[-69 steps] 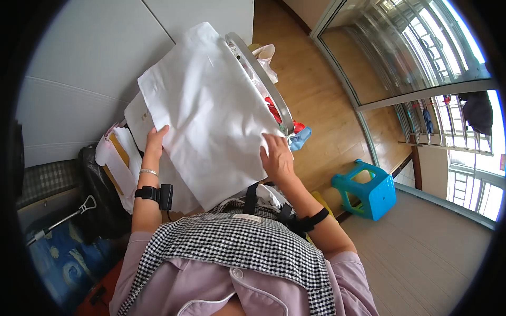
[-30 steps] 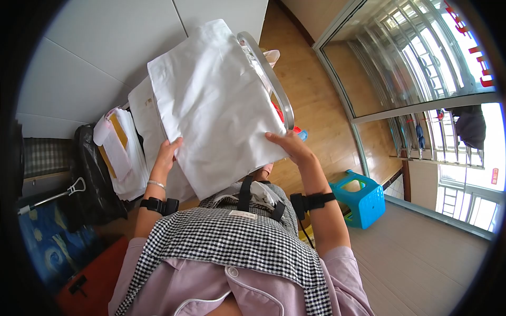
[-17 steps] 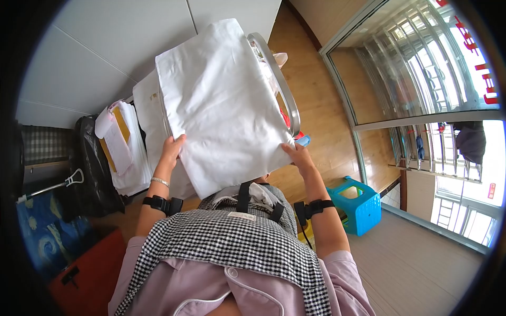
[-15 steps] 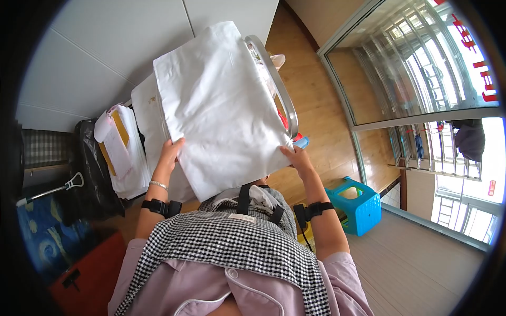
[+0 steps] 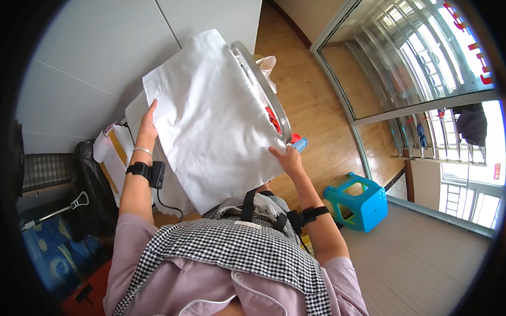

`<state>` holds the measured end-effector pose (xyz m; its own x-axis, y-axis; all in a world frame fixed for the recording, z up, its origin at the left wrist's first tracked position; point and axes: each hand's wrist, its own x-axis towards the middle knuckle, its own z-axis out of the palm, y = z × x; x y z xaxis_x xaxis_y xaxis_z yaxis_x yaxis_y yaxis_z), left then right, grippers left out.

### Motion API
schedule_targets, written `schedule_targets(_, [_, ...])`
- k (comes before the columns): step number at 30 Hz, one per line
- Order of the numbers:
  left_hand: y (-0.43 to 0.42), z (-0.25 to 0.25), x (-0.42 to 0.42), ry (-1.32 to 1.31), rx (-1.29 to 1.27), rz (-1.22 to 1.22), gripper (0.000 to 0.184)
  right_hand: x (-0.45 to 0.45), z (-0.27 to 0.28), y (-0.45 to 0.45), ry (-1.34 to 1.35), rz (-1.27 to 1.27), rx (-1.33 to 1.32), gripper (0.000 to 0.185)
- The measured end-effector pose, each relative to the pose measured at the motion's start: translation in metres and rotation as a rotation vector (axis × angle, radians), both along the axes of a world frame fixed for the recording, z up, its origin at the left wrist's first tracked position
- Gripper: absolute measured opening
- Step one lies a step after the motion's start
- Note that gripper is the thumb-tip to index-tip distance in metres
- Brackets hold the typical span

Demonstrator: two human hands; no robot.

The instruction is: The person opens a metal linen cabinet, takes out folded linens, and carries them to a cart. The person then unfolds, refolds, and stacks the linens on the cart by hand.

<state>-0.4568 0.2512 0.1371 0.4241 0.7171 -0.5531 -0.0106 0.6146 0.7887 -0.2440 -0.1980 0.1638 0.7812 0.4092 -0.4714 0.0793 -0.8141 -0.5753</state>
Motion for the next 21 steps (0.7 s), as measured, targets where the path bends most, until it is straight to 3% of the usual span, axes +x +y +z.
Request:
schedule_targets(3, [0.020,0.009,0.006,0.089,0.017,-0.016,0.062,0.003,-0.003,0.000,0.058,-0.011,0.001,0.075])
schedule_targets(4, [0.006,0.033,0.009,0.108,0.214,0.032,0.054,0.002,-0.001,0.000,0.058,-0.015,0.001,0.075])
schedule_targets(7, [0.007,0.046,0.006,0.044,0.377,0.209,0.045,-0.001,0.001,0.004,0.117,-0.042,0.058,0.073])
schedule_targets(9, [0.022,0.004,-0.007,0.079,0.387,0.235,0.037,-0.007,-0.010,0.002,0.052,-0.021,0.053,0.067])
schedule_targets(11, [0.022,0.000,-0.001,0.582,0.448,0.005,0.031,-0.005,-0.008,0.003,0.041,-0.017,0.038,0.065])
schedule_targets(12, [0.016,-0.004,-0.001,0.506,0.539,-0.015,0.029,-0.005,-0.008,0.004,0.034,-0.015,0.023,0.062])
schedule_targets(15, [-0.007,0.020,0.009,0.575,0.624,-0.093,0.036,-0.003,-0.007,0.002,0.121,-0.030,0.079,0.057])
schedule_targets(16, [0.001,0.001,0.002,0.720,0.673,-0.158,0.046,0.000,-0.010,-0.001,0.123,-0.027,0.078,0.057])
schedule_targets(18, [-0.010,0.001,-0.009,0.705,0.673,-0.208,0.047,0.006,-0.020,-0.006,0.099,-0.007,0.161,0.051])
schedule_targets(21, [-0.026,0.003,-0.024,0.648,0.663,-0.240,0.051,-0.005,0.032,0.003,-0.008,-0.020,0.153,0.046])
